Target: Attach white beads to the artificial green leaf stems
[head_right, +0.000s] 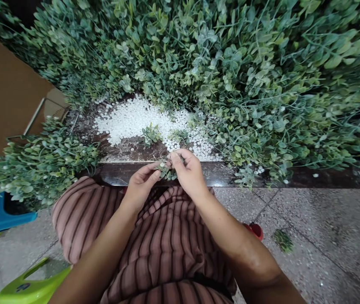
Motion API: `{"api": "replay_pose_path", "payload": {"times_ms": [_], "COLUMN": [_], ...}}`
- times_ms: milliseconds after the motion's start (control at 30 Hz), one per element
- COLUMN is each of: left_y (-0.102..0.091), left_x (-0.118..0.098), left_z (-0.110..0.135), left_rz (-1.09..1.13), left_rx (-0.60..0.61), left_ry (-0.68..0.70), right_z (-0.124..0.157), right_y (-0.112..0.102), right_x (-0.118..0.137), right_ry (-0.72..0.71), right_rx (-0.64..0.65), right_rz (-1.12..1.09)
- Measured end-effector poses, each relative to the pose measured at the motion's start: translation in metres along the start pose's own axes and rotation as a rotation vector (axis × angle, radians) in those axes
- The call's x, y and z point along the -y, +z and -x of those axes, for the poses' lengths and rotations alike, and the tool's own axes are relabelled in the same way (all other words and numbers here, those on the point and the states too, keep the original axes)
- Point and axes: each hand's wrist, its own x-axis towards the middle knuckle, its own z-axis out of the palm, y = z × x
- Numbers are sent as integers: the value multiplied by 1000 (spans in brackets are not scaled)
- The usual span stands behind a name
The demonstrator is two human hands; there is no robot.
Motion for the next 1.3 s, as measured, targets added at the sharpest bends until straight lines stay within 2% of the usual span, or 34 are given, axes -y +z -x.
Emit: {"api": "replay_pose_path", "payload": {"times_ms": [133,333,433,567,667,733,800,867,933,1033,1167,1300], "left_y": [8,10,12,13,12,12,9,4,-3,-14,-22,-27], "left_x": [1,4,4,4,3,-1,-6,-11,-16,-22,-33,-44], "left_z": [-3,0,1,-2,-7,-13,-22,-34,-47,-66,-81,-87], "left_rz": [-71,-41,-25,-113,-221,-309,-444,-659,-932,-1270,-1428,-1445], "left_rx": [-28,-29,-31,-44,3,64,73,-29,-198,-352,-322,-218], "left_ry": [86,38,55,169,253,284,329,402,459,443,411,478], "right_z": [7,17,18,16,12,11,10,10,11,12,13,12], "right_y": [0,-4,-5,-6,-7,-8,-9,-11,-14,-20,-28,-32], "right_x": [-1,-8,-13,-16,-14,-11,-9,-9,-10,-11,-8,-4], "right_ry": [-5,-43,-10,43,43,59,92,114,111,80,51,76], "right_rx": [3,137,142,111,115,122,125,117,101,72,61,68], "right_rz": [41,138,121,102,98,97,107,121,139,189,228,235]}}
